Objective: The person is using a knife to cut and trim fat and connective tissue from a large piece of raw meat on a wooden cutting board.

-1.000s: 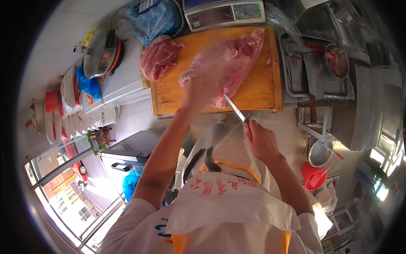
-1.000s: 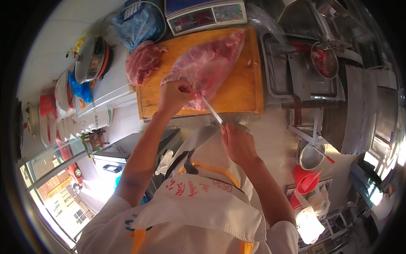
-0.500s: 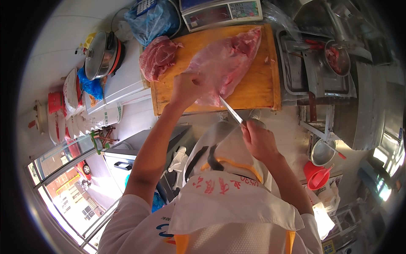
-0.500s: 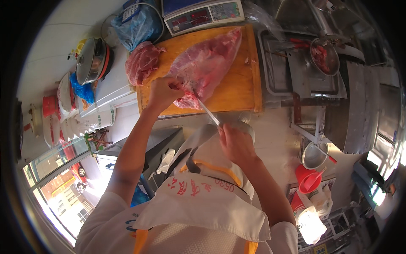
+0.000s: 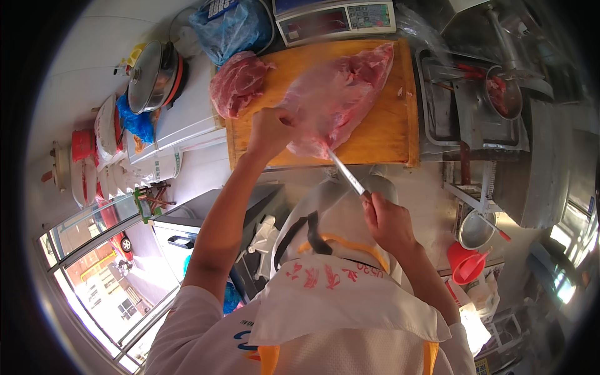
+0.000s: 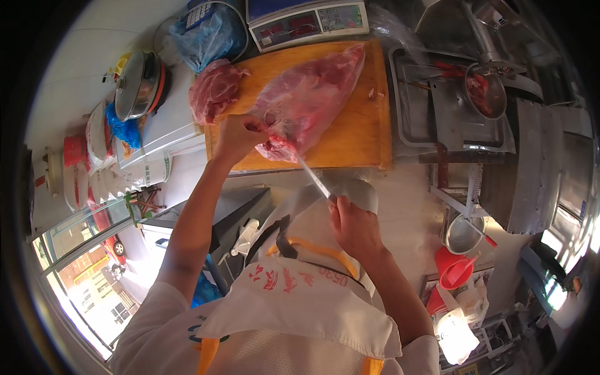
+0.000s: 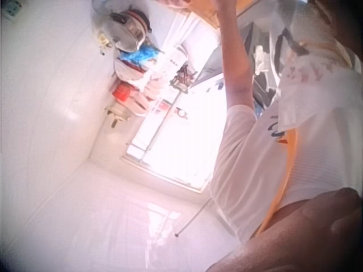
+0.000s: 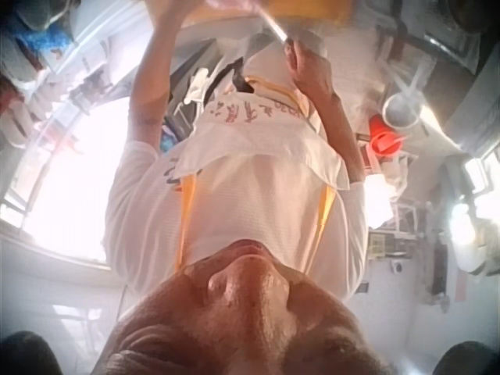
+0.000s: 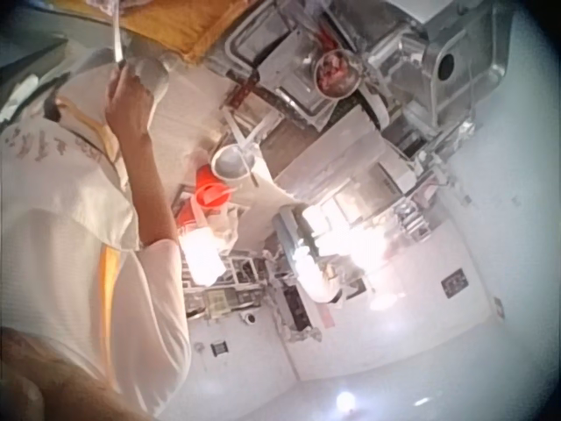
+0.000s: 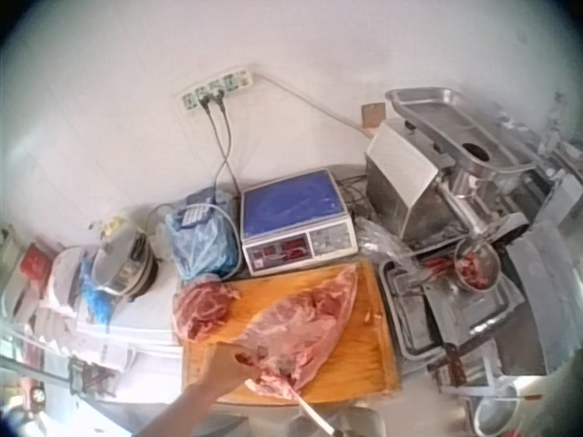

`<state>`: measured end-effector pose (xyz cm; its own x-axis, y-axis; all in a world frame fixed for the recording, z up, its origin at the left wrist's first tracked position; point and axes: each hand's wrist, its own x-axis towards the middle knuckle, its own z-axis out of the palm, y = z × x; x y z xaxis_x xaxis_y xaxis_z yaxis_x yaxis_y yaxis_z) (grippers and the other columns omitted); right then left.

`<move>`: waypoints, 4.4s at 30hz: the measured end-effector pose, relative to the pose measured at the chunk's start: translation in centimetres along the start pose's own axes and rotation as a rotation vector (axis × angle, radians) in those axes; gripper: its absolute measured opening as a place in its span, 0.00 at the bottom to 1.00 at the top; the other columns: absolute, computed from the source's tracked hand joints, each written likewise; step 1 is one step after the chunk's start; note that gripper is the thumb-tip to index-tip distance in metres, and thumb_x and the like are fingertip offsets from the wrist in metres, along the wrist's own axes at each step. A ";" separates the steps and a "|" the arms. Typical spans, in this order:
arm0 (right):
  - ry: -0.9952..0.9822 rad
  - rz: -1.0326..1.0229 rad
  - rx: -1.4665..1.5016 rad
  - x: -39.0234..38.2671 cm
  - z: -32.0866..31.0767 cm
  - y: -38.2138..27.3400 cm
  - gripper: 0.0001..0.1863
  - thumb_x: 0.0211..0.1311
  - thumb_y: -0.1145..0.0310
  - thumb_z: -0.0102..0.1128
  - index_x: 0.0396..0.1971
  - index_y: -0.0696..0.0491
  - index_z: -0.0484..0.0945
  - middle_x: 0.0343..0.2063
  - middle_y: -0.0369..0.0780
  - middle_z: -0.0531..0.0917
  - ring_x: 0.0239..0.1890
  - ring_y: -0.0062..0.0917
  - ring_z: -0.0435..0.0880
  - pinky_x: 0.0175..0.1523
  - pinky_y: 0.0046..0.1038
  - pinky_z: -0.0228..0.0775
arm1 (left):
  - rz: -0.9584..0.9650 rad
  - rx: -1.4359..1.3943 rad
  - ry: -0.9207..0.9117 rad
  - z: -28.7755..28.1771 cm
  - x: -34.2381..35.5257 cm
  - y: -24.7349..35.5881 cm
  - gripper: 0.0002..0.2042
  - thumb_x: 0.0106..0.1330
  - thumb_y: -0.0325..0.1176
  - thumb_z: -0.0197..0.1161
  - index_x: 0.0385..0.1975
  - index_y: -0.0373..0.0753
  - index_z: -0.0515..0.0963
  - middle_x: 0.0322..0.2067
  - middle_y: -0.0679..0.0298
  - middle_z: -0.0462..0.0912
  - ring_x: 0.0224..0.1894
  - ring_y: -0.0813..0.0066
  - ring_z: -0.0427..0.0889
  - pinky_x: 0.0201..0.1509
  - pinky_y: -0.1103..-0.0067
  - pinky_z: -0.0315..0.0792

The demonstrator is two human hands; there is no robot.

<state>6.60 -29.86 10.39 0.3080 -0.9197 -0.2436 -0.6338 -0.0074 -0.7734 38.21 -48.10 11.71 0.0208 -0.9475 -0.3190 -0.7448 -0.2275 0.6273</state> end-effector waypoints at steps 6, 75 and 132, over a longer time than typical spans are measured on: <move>0.081 0.067 -0.069 6.0 0.6 -1.1 0.09 0.82 0.64 0.59 0.42 0.53 0.73 0.30 0.49 0.88 0.31 0.52 0.88 0.36 0.51 0.80 | 0.006 -0.021 -0.039 0.0 0.7 1.2 0.10 0.50 0.33 0.80 0.26 0.34 0.89 0.21 0.63 0.87 0.24 0.78 0.83 0.32 0.76 0.76; 0.160 0.218 0.073 -1.4 1.9 -4.9 0.07 0.82 0.66 0.56 0.46 0.54 0.76 0.30 0.50 0.88 0.31 0.52 0.89 0.36 0.50 0.81 | 0.930 0.154 0.195 1.8 -1.7 -4.4 0.19 0.55 0.26 0.73 0.49 0.38 0.85 0.52 0.56 0.86 0.59 0.51 0.84 0.66 0.59 0.77; -0.081 0.065 -0.203 5.9 0.2 -5.3 0.11 0.83 0.61 0.57 0.49 0.52 0.79 0.32 0.52 0.88 0.36 0.55 0.89 0.38 0.53 0.79 | 0.478 -0.076 0.354 1.7 1.1 -9.6 0.19 0.49 0.26 0.72 0.44 0.39 0.84 0.43 0.58 0.86 0.50 0.49 0.82 0.60 0.62 0.76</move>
<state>11.93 -35.20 12.97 0.3129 -0.8861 -0.3418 -0.7812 -0.0355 -0.6232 44.28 -46.56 4.12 -0.0742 -0.9632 0.2585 -0.6768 0.2390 0.6963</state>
